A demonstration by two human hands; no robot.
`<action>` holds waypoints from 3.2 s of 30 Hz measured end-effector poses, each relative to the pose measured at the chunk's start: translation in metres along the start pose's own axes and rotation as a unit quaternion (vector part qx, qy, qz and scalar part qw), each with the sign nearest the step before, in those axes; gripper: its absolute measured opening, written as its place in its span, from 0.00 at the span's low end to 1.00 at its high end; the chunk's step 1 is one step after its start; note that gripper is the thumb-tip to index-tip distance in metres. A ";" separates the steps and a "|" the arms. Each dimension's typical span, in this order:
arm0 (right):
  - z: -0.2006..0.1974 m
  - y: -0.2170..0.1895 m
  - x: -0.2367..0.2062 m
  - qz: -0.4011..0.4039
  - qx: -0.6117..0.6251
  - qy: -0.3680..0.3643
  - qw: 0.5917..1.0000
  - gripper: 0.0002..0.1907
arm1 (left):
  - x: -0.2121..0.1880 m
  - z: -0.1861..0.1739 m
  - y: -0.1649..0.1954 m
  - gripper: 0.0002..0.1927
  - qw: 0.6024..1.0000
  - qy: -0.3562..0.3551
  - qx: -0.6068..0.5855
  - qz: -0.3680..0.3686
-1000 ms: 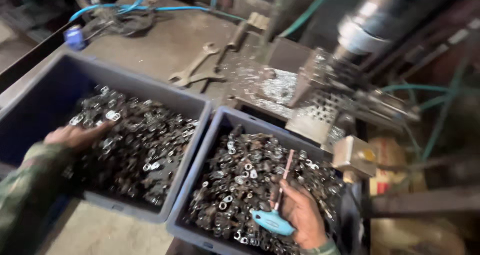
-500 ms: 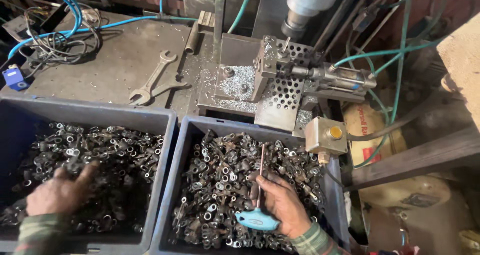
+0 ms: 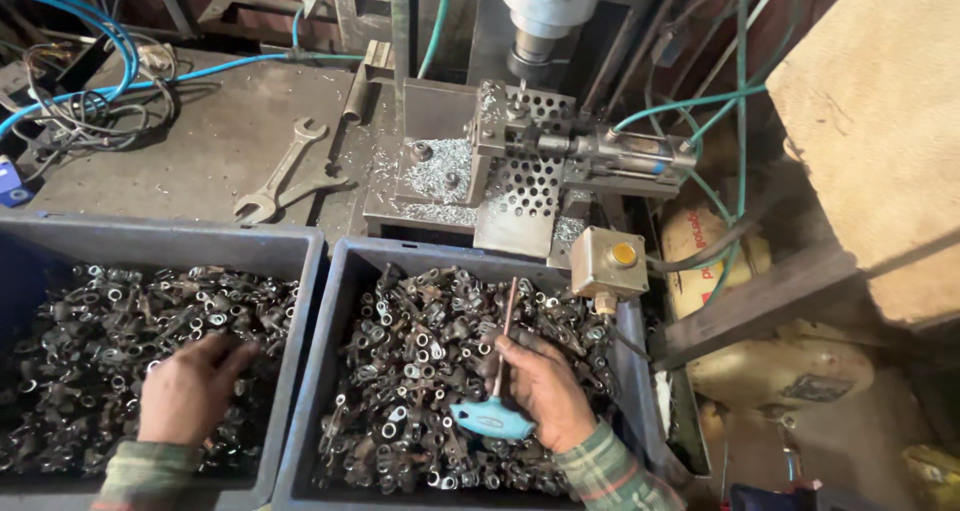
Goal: The person sorts small machined metal parts from two large blue bins, using a blue-handled screwdriver-like tool to pick and move individual parts and occasionally placing parts into the drill press fixture. They repeatedly reach into the bins, lift parts, and reposition them while working through the pile.
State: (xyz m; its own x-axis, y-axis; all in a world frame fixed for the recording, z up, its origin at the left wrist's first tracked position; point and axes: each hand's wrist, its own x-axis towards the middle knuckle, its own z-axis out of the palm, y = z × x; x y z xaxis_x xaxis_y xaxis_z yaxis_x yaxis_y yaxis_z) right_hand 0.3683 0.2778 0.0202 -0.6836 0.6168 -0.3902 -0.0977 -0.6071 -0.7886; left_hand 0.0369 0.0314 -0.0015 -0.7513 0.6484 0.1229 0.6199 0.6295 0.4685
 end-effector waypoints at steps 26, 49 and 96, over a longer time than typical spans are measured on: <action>0.206 0.019 0.070 -0.273 -0.539 -0.251 0.757 0.16 | -0.186 -0.019 0.025 0.07 0.388 0.141 -0.895 -0.167; 0.310 0.183 0.181 -0.407 -0.750 -0.261 0.452 0.05 | -0.257 -0.025 -0.010 0.08 0.358 0.238 -0.893 -0.133; -0.048 -0.031 -0.015 -0.124 0.163 -0.117 0.972 0.20 | 0.136 -0.046 0.328 0.14 0.959 0.042 -0.117 0.255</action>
State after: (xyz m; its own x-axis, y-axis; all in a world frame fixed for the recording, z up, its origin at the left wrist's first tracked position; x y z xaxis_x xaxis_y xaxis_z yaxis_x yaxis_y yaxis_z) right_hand 0.4158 0.3115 0.0276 -0.7518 0.6567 -0.0593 -0.4777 -0.6044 -0.6376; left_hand 0.1279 0.3062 0.2086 -0.3859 0.8033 0.4535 0.8510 0.1203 0.5111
